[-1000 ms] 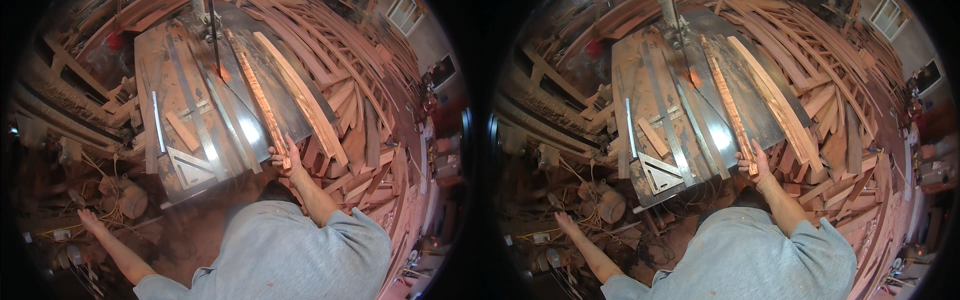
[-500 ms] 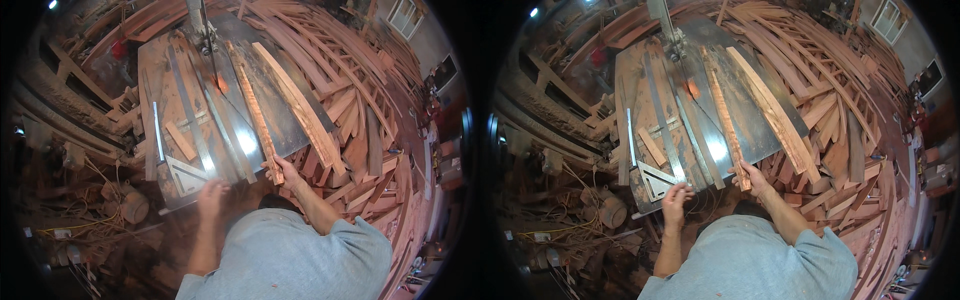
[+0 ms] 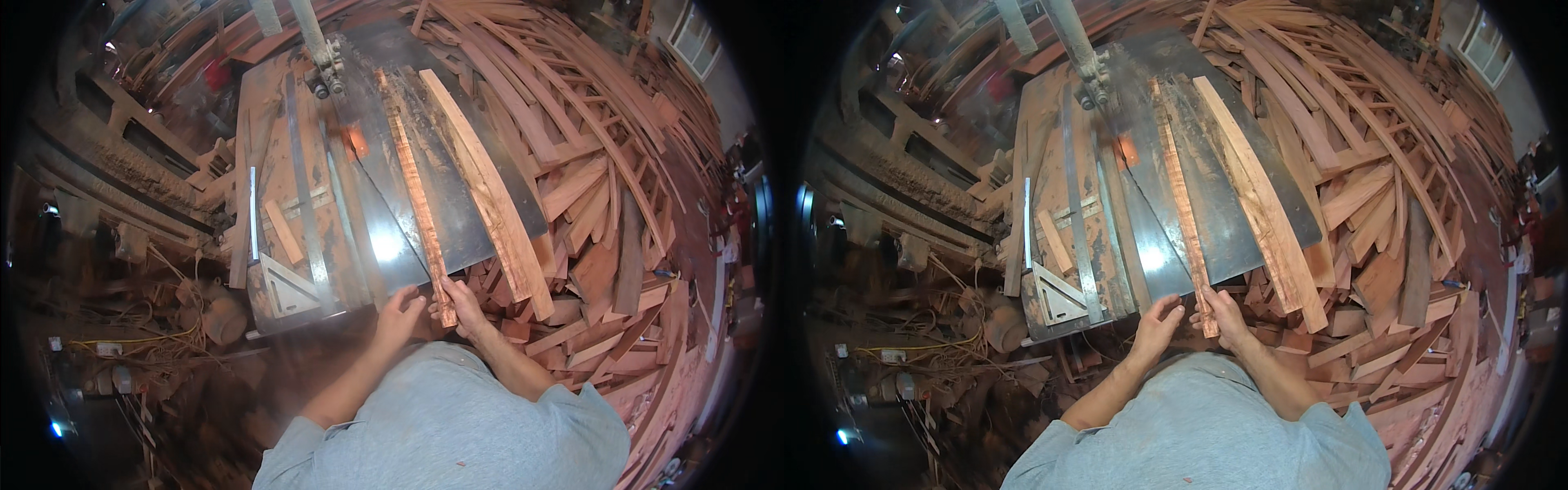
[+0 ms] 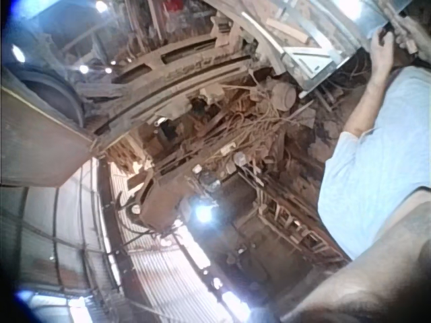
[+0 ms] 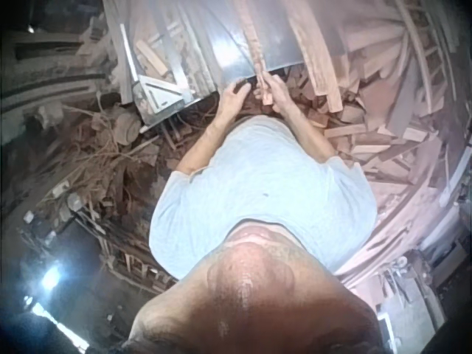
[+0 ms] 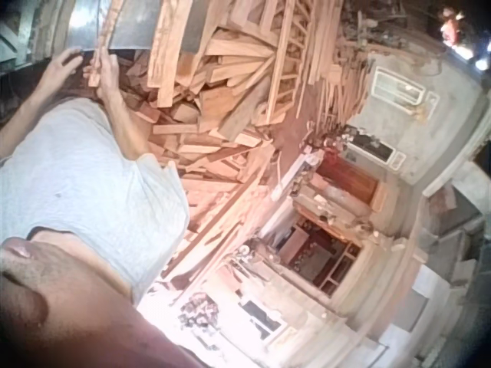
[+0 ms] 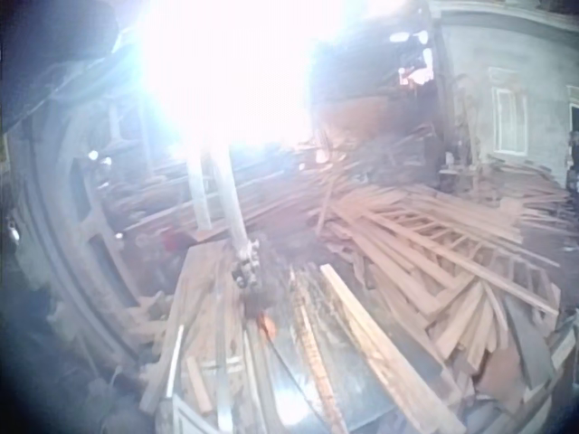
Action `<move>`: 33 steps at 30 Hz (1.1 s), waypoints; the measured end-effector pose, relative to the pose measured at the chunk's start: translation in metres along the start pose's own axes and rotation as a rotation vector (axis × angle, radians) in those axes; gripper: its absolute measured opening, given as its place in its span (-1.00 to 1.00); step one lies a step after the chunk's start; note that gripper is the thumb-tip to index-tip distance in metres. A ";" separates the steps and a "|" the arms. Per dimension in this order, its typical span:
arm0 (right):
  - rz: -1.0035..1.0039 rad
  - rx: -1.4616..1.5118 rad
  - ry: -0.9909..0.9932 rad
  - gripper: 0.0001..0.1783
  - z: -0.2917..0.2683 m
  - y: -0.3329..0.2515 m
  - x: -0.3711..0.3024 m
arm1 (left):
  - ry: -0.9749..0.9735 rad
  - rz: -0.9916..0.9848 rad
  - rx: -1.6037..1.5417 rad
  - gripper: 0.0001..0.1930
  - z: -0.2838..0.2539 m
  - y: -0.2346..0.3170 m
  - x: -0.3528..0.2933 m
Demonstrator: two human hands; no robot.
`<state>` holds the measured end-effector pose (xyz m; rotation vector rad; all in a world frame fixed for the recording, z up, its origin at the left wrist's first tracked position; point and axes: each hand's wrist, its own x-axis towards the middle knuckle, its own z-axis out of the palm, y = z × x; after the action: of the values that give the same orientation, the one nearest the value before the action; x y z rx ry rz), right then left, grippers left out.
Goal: The person repeatedly picks up wooden planks and feeds them through a table saw to cut them into smaller pieces. After each cut, the person sets the pieces aside and retrieves another plank to continue the process.
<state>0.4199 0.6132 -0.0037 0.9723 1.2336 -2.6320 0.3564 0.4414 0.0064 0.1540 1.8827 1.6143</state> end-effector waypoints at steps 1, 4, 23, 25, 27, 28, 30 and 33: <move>0.006 0.024 0.006 -0.58 0.001 -0.004 -0.002 | 0.018 0.003 0.006 -0.52 0.005 -0.004 0.004; 0.048 0.097 -0.110 -0.60 -0.008 -0.012 -0.001 | 0.036 -0.023 0.021 -0.51 0.020 -0.006 0.010; 0.109 -0.067 -0.240 -0.76 -0.023 -0.053 -0.011 | 0.043 -0.115 -0.359 -0.54 0.048 0.002 0.001; 0.080 -0.114 -0.177 -0.73 -0.032 -0.070 -0.033 | 0.063 -0.169 -0.318 -0.55 0.054 0.009 0.001; -0.026 -0.125 -0.054 -0.67 -0.053 -0.058 -0.028 | 0.038 -0.195 -0.282 -0.57 0.058 0.004 0.007; -0.039 -0.150 -0.026 -0.65 -0.060 -0.071 -0.041 | 0.006 -0.203 -0.265 -0.59 0.057 -0.001 0.011; -0.049 -0.252 0.110 -0.64 -0.060 -0.109 -0.069 | -0.040 -0.209 -0.239 -0.55 0.054 0.003 0.016; -0.225 -0.228 0.165 -0.53 -0.093 -0.129 -0.079 | -0.087 -0.206 -0.197 -0.54 0.057 0.001 0.025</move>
<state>0.4892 0.7509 0.0834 1.0842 1.7314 -2.5305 0.3673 0.5021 -0.0043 -0.0515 1.6067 1.6123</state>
